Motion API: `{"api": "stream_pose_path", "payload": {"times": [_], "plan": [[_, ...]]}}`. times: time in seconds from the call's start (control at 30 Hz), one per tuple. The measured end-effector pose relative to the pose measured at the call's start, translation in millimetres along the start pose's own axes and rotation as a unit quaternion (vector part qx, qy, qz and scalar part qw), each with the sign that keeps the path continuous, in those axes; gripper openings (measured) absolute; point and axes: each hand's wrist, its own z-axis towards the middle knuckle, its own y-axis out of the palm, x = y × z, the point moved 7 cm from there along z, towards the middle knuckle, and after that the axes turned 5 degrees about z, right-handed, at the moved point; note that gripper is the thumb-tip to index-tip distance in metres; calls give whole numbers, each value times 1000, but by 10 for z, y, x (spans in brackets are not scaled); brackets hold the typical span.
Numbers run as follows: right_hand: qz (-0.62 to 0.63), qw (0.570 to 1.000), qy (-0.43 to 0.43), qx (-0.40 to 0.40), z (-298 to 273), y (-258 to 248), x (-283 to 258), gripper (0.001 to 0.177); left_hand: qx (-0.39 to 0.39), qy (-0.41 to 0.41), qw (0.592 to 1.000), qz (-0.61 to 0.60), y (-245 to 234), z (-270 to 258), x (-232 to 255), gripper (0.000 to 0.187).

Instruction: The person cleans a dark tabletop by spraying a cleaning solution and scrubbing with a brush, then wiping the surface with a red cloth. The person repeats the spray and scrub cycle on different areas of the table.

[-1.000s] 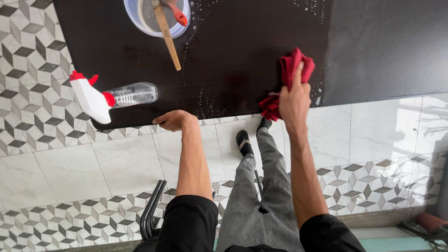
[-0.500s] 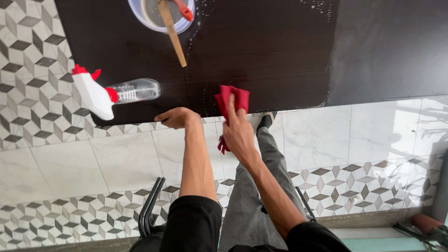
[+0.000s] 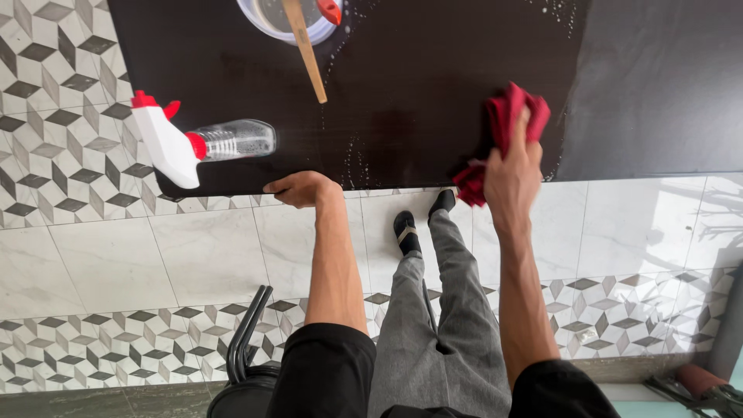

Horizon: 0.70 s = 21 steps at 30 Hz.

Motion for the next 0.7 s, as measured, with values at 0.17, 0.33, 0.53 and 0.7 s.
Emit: {"api": "stream_pose_path", "payload": {"times": [0.17,0.33,0.53,0.7], "plan": [[-19,998,57,-12,-511,152,177,74,9,25,1000,9,-44,58,-9,75],[-3,981,-157,-117,-1016,687,-551,78,1,38,999,-4,-14,81,-22,75],[-133,889,-324,-295,-994,1123,-1244,63,-7,63,998,-21,-20,89,-4,79],[-184,845,-426,-266,-361,1036,-1714,61,-7,40,999,-15,-49,44,-11,79]]}}
